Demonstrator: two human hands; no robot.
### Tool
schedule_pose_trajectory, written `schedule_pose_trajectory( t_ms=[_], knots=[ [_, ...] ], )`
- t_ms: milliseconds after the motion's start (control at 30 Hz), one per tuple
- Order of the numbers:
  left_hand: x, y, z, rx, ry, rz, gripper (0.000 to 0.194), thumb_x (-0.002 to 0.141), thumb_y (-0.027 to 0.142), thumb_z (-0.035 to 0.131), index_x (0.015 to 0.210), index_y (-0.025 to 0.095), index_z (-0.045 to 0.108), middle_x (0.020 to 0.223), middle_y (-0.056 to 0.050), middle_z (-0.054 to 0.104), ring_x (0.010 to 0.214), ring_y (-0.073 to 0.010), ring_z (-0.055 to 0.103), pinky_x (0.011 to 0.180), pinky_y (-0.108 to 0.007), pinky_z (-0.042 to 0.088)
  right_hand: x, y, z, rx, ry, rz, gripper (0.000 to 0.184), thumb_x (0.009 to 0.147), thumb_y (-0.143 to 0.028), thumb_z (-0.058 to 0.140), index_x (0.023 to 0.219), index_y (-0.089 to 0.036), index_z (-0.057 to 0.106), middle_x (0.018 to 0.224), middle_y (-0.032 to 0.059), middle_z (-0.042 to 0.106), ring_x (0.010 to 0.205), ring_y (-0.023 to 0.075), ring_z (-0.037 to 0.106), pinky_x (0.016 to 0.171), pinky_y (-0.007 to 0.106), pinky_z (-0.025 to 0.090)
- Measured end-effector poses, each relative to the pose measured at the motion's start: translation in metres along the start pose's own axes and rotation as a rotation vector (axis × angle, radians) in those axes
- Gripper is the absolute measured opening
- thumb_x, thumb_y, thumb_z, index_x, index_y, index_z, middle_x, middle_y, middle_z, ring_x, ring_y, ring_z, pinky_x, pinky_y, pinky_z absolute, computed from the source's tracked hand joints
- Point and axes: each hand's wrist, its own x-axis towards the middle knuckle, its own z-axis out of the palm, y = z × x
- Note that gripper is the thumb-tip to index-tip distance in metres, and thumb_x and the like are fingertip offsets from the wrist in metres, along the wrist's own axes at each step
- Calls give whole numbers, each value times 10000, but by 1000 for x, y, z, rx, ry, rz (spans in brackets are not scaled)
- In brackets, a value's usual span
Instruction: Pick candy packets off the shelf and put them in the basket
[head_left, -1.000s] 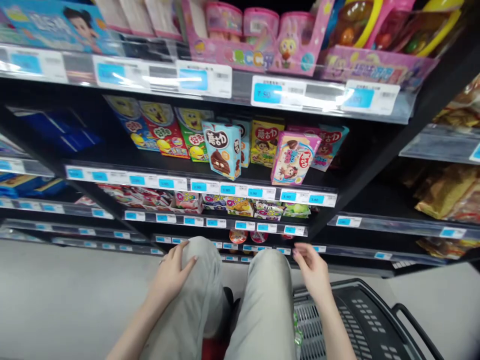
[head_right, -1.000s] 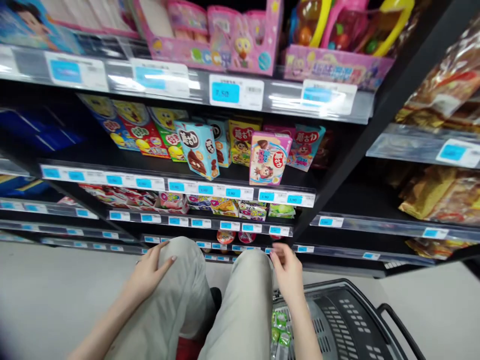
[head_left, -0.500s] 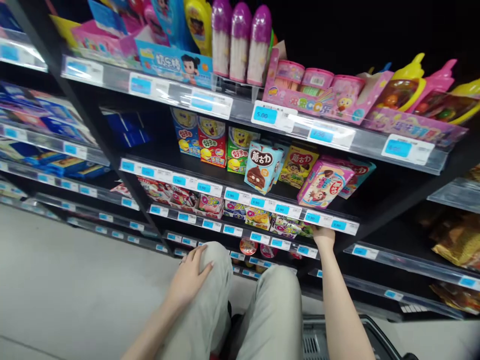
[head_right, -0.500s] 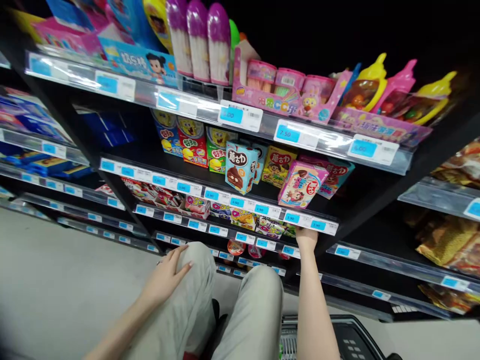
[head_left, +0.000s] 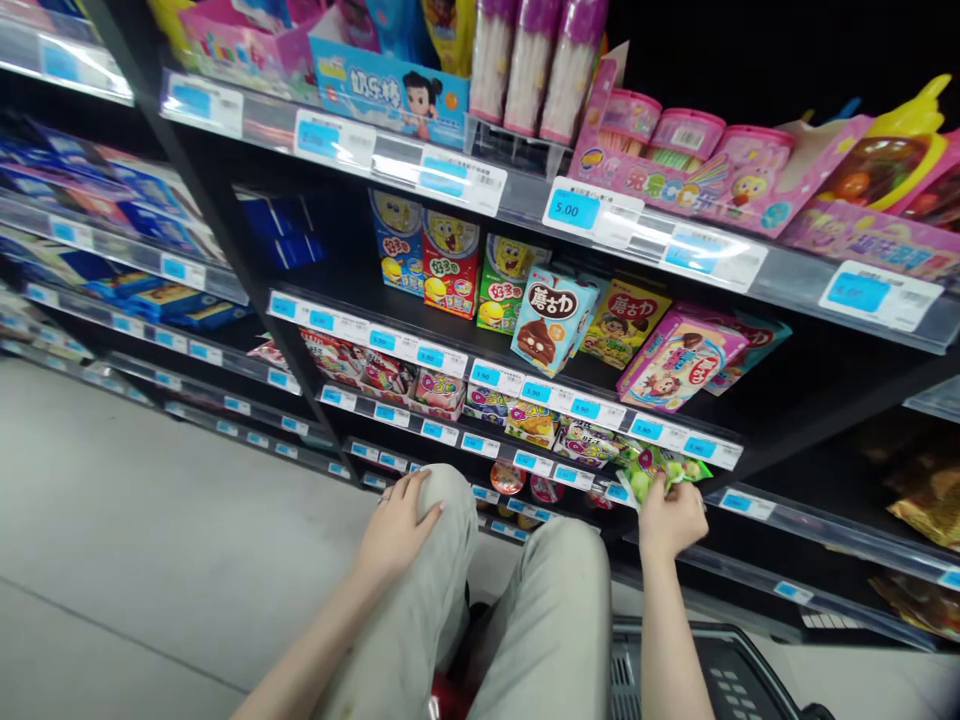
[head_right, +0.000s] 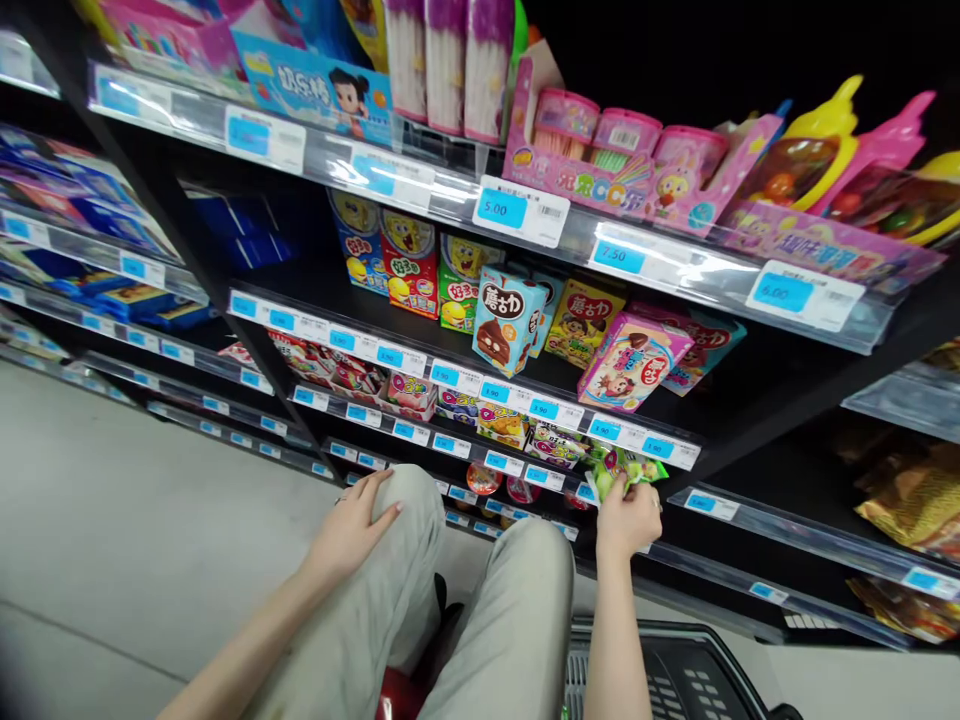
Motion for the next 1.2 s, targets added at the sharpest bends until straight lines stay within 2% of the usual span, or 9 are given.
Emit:
schedule_pose_trajectory(
  t_ms=[100,167,300,367,500,633,800,1000,1200],
  knots=[
    [-11,14,-6,-98,132,164,380,814,314,431,1139,135,515,1257,-102,435,1190,-278,322,1005,-423,261,-37,-2,-39,77,40,1,355,798,-374,467,526,-219,301,537,33,459,534,175,443,496,281,260],
    [-28,37,-11,-272,59,247,318,821,287,436,1099,179,546,1234,-74,467,1216,-250,308,1035,-408,227,-67,-13,-68,91,-36,-95,380,815,-382,463,535,-218,267,518,19,413,508,164,410,489,276,255],
    [-67,91,-10,-862,-534,136,508,827,374,478,1298,219,370,1352,-66,347,1228,-215,337,997,-359,320,-117,-52,-112,173,-199,-388,255,837,-333,444,615,-217,397,581,28,472,498,163,441,481,284,278],
    [-78,105,-2,-1137,-668,147,663,808,447,501,1370,201,249,1405,-70,254,1297,-222,217,1067,-369,199,-132,-73,-123,280,-296,-487,186,828,-327,440,674,-225,462,623,43,502,523,181,475,494,299,317],
    [-77,96,18,-1644,-588,-26,676,702,511,608,1259,179,418,1261,-93,459,1209,-270,368,1028,-388,274,-141,-103,-133,567,-532,-553,201,786,-250,448,960,-212,542,917,107,582,820,258,557,651,363,445],
    [-63,75,17,-1737,-528,-173,492,626,329,709,1051,141,545,996,-93,608,918,-250,581,782,-342,489,-121,-104,-137,858,-896,-641,360,789,-181,449,1139,-242,509,1080,62,575,985,208,542,816,328,464],
    [-53,69,4,-1663,-713,-180,591,646,230,679,1167,100,435,942,-142,598,657,-226,615,423,-294,513,-77,-93,-107,997,-890,42,291,742,-373,558,978,-204,561,966,82,598,868,209,573,723,327,486],
    [-53,69,4,-1590,-834,-238,739,612,237,718,1222,186,304,992,-136,567,715,-270,628,387,-245,501,-91,-90,-74,1292,-1307,278,348,655,-350,673,927,-155,577,910,76,635,841,218,592,761,349,469],
    [-45,64,15,-1353,-485,-170,695,508,165,750,1098,169,382,1022,-98,536,661,-188,603,421,-253,514,-129,-85,-41,1446,-952,848,413,541,-314,753,866,-153,554,788,31,649,706,183,601,693,326,481]
  ],
)
